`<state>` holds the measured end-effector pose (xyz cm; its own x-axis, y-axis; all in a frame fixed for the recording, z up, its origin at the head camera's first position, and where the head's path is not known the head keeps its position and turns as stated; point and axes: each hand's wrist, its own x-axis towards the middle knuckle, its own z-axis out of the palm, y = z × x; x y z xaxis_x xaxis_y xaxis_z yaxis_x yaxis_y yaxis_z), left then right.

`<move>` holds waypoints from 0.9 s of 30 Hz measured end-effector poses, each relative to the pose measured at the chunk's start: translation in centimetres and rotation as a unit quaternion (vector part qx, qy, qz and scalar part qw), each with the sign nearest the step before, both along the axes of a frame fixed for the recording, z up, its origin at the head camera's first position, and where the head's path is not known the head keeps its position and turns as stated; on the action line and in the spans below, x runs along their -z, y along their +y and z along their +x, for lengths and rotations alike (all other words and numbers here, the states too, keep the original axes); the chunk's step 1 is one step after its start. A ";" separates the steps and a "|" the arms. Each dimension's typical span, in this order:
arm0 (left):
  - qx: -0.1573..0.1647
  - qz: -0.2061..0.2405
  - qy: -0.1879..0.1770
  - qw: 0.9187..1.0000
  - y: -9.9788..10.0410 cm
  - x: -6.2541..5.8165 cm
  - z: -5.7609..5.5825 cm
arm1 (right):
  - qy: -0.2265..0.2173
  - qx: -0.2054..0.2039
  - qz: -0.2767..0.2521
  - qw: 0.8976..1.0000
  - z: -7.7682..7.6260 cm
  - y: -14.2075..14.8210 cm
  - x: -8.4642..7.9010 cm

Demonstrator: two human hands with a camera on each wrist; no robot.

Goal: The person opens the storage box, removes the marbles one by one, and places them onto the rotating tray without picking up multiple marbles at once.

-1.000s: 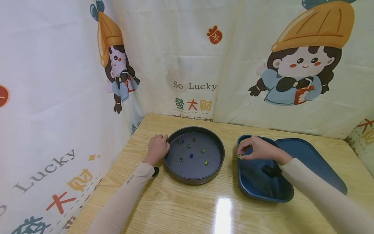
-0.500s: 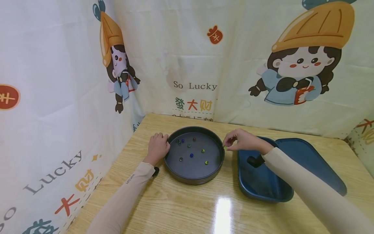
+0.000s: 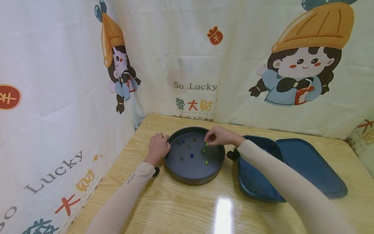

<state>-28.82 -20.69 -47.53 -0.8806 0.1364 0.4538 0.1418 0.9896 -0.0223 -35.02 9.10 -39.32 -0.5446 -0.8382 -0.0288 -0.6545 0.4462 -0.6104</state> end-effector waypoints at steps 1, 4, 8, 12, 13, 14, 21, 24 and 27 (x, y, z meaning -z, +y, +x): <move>-0.001 0.000 -0.001 1.000 0.0 0.0 0.0 | 0.006 -0.003 0.001 1.000 -0.2 -0.4 0.2; -0.001 0.001 -0.002 1.000 0.1 -0.1 0.1 | 0.017 -0.008 0.006 1.000 -0.8 -1.6 0.9; 0.001 0.002 0.000 1.000 0.2 -0.2 0.2 | 0.023 -0.009 0.017 1.000 -1.5 -2.9 1.8; -0.002 0.002 -0.001 1.000 0.3 -0.2 0.2 | 0.021 -0.013 0.027 0.999 -2.0 -3.9 2.6; -0.001 0.003 0.000 1.000 0.2 -0.2 0.2 | 0.019 -0.015 0.029 0.999 -2.1 -4.1 2.8; -0.001 0.004 0.000 1.000 0.2 -0.1 0.2 | 0.016 -0.018 0.031 0.999 -2.2 -4.3 3.0; -0.001 0.001 0.003 1.000 0.2 -0.1 0.2 | -0.007 -0.023 0.045 0.999 -2.6 -5.0 4.2; -0.004 0.004 -0.001 1.000 0.1 0.0 0.2 | -0.009 -0.018 0.055 0.998 -2.8 -5.2 4.7; -0.008 0.006 -0.008 1.000 0.2 0.0 0.2 | -0.013 -0.012 0.065 0.998 -2.8 -5.4 4.9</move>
<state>-28.66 -20.54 -47.49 -0.8901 0.1173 0.4405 0.1266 0.9919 -0.0084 -37.77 3.68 -44.26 -0.5217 -0.8396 -0.1515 -0.6508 0.5065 -0.5657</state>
